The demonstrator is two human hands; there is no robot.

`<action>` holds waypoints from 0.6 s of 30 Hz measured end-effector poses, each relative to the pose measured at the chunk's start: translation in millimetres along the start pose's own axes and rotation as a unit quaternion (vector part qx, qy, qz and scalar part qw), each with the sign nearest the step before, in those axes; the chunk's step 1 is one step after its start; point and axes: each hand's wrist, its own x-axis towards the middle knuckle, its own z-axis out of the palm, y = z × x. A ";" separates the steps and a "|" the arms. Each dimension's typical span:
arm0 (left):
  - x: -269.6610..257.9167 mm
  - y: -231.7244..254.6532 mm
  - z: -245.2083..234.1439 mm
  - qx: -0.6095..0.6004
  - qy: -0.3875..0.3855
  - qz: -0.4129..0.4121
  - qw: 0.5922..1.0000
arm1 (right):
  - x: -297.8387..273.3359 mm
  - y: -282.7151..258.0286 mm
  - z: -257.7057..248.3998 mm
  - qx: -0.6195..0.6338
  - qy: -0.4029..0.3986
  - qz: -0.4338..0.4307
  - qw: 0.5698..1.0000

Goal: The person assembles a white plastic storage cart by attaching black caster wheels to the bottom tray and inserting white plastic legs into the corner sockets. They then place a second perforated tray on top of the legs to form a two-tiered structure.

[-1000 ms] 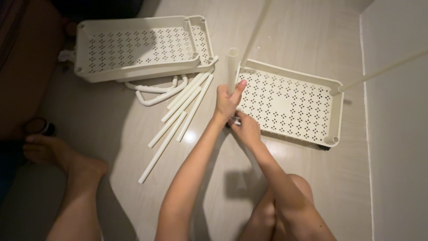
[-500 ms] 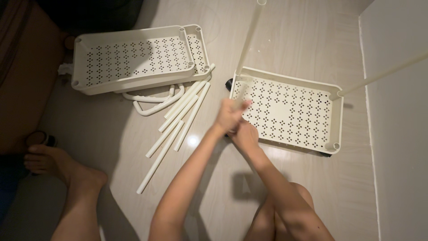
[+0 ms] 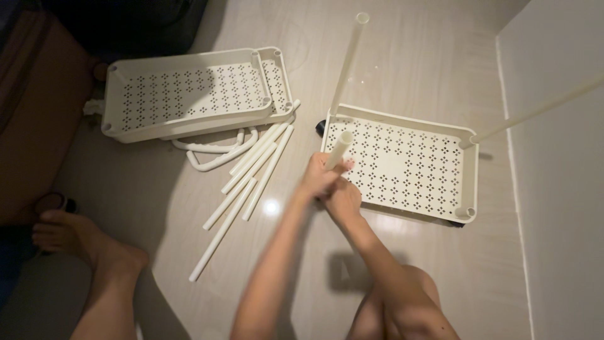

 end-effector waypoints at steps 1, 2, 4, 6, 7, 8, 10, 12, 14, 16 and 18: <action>6.3 8.1 -19.2 -0.012 -0.142 -0.065 0.988 | -1.0 -1.9 -3.5 0.016 0.009 -0.014 1.000; 15.3 14.6 -27.1 0.013 -0.205 -0.091 0.974 | -2.1 -3.7 -5.9 0.038 0.024 -0.019 0.999; 28.2 20.2 -35.7 0.061 -0.328 -0.143 0.932 | -5.6 -1.9 -5.4 0.082 0.053 -0.031 0.995; 25.0 8.6 -18.1 0.076 -0.161 -0.064 0.982 | 0.6 8.7 1.2 0.006 -0.007 -0.003 1.000; 22.4 -0.2 -6.7 0.082 -0.074 -0.025 0.994 | 5.2 15.6 6.3 -0.032 -0.037 0.011 0.999; 15.7 -10.1 4.0 0.075 0.021 -0.007 0.997 | 7.4 21.0 14.2 -0.037 -0.020 0.015 0.999; 2.1 -28.8 25.6 0.059 0.212 0.030 0.975 | 9.6 27.8 28.4 -0.049 0.013 0.019 0.999; 0.8 -38.9 43.3 0.021 0.274 0.097 0.957 | 10.4 30.8 28.6 0.009 0.006 0.013 1.000; 5.0 -37.0 44.1 -0.003 0.261 0.095 0.961 | 13.7 27.2 20.3 0.039 0.000 0.017 0.999; 10.5 -27.8 29.5 -0.010 0.173 0.021 0.985 | 14.6 20.7 10.1 0.045 -0.010 0.033 0.998; 20.0 -16.9 -7.1 0.069 -0.037 -0.115 0.990 | 13.5 14.8 1.9 0.031 -0.005 -0.007 0.999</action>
